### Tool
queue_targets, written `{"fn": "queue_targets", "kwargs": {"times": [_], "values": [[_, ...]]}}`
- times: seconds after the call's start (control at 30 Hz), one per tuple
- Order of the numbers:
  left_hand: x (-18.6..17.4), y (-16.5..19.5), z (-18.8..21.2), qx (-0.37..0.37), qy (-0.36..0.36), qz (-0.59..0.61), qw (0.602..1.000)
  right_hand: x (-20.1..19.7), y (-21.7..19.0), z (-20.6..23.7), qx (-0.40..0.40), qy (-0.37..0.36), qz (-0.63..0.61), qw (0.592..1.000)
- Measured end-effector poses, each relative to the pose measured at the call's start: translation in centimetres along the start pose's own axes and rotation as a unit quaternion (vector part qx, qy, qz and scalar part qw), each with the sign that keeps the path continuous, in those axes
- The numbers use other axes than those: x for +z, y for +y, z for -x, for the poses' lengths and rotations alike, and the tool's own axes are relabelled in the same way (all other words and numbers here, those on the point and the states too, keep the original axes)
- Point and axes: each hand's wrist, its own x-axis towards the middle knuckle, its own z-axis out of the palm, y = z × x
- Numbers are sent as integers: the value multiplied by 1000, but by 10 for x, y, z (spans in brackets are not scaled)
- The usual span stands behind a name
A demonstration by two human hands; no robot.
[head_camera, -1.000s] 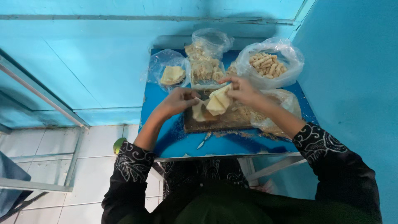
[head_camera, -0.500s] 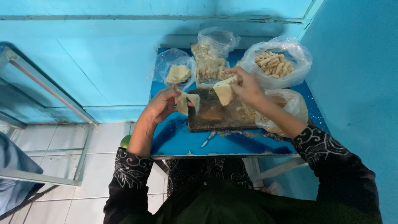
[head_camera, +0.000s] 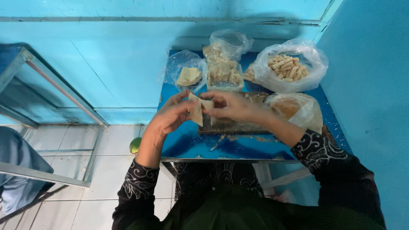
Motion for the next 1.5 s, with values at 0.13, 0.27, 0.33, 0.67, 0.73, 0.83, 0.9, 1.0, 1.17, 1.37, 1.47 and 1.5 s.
{"fn": "queue_targets", "kwargs": {"times": [0.13, 0.27, 0.33, 0.67, 0.73, 0.83, 0.9, 1.0, 1.17, 1.37, 1.47, 1.5], "values": [[6, -2, 0, 19, -4, -42, 999, 2, 18, 1, 20, 1, -84, 996], [6, 2, 7, 5, -18, -48, 999, -17, 30, 11, 56, 17, -69, 996], [3, 1, 9, 7, -31, -64, 997, -25, 31, 20, 65, 25, -14, 997], [-63, -54, 1, 106, 176, -634, 746, -77, 23, 54, 123, 134, 15, 983], [-67, -62, 1, 159, 201, -649, 717, -69, 30, 40, 123, 91, 108, 982], [-64, -66, 5, 173, 250, -649, 698, -51, 41, 12, 13, 94, 203, 975], [-62, -64, 8, 169, 260, -645, 698, -45, 45, -2, 24, 91, 271, 958], [-60, -60, 13, 171, 237, -646, 705, -49, 46, -12, 47, 104, 258, 959], [-63, -49, 9, 186, 185, -669, 696, -68, 43, -11, -9, 135, 179, 975], [-32, -31, -20, 189, 141, -650, 723, -69, 42, 6, 13, 172, 153, 973], [6, -46, -41, 165, 112, -662, 722, -67, 39, 5, 8, 194, 109, 975], [19, -53, -48, 166, 124, -697, 686, -67, 37, 4, -7, 200, 82, 976]]}}
